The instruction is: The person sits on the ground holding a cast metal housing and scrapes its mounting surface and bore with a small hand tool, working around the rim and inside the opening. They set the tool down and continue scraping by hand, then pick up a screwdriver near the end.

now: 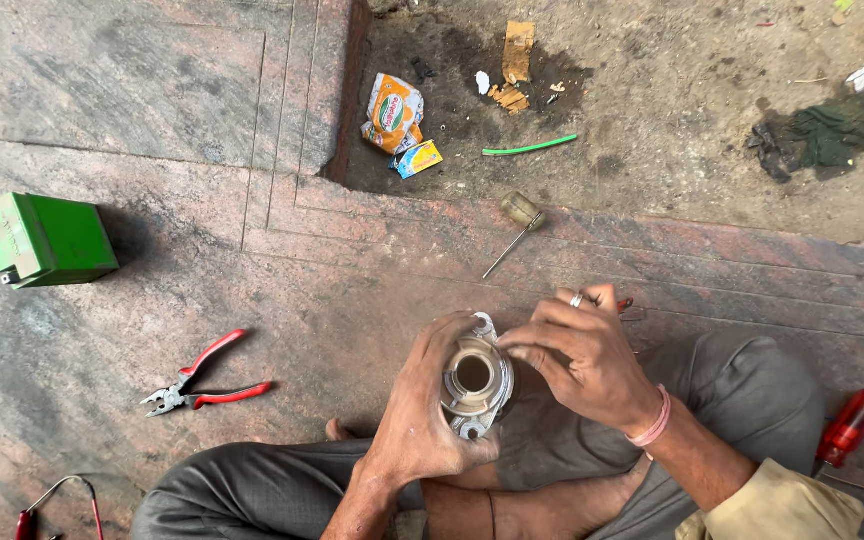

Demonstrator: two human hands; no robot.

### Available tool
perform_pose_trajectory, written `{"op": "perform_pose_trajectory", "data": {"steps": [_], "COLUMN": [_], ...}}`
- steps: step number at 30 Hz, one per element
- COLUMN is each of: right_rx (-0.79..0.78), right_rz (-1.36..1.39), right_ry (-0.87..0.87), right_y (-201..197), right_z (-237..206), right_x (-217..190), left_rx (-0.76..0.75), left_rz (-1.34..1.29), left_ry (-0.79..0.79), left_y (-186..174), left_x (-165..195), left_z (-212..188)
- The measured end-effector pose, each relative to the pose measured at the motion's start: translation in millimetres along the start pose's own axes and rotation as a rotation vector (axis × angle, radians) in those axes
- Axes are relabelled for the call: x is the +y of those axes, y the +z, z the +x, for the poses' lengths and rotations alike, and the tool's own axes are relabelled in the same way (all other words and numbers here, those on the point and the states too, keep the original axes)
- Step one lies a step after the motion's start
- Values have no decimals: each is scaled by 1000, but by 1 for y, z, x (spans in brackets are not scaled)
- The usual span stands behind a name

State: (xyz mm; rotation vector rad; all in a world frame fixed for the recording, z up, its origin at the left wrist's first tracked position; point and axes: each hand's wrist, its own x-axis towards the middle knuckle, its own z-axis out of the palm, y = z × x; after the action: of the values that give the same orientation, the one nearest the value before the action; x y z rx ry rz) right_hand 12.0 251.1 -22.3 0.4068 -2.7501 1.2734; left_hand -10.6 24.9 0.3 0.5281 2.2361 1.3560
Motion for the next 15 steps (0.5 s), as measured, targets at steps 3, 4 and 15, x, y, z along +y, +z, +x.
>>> {"op": "perform_pose_trajectory", "data": {"steps": [3,4,15], "right_rx": [-7,8,6], "right_rz": [9,11,-33], "right_ry": [-20,-25,-79], "right_y": [2,2,-1], "right_z": [2,3,3], "right_x": [1,2,0], "left_rx": [-5,-7,8], "left_rz": [3,7,13], "left_ry": [-4,-1,12], "left_y": [0,0,0], "left_x": [-1,-2,-4], "left_z": [-1,0,-1]}}
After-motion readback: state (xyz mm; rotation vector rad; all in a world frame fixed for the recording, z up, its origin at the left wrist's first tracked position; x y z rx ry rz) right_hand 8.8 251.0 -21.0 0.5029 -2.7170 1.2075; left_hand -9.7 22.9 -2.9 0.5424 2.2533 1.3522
